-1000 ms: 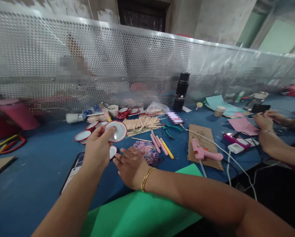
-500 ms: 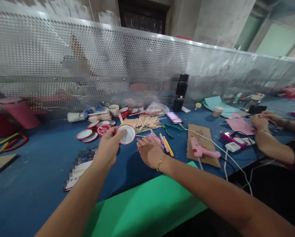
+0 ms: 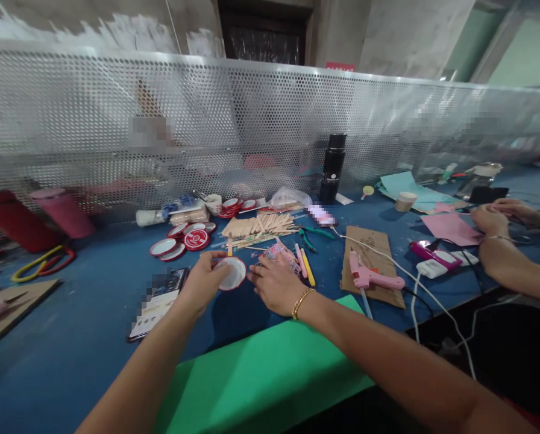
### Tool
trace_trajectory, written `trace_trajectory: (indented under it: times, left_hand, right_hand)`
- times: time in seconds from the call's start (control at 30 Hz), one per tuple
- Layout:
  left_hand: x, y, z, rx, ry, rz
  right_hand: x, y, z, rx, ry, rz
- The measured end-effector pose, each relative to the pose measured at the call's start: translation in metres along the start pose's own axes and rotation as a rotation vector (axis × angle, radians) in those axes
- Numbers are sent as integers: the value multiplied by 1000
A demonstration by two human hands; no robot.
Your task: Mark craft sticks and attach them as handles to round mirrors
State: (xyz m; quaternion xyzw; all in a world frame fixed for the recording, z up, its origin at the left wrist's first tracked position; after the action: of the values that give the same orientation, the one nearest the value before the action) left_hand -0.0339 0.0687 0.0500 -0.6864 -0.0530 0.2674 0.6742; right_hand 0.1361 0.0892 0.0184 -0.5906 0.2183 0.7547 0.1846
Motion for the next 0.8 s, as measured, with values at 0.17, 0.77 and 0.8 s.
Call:
trace_trajectory:
  times: [0.17, 0.77, 0.8]
  left_hand:
    - [1, 21, -5, -5, 10, 218]
    - [17, -7, -56, 195, 123, 1367]
    - [18, -9, -58, 225, 116, 1406]
  right_hand:
    - [-19, -2, -11, 23, -50, 34]
    - [-68, -17, -55, -72, 11, 67]
    - [-68, -18, -54, -64, 25, 47]
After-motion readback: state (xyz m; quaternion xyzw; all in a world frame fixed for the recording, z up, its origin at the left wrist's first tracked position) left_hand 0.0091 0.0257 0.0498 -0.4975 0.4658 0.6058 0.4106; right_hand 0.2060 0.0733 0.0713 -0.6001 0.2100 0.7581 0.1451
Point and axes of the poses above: each hand's wrist, its own z-axis towards the middle knuckle, its own x-axis out of the palm, y = z × x, the point moved 5 cm from there along z, towards the middle knuckle
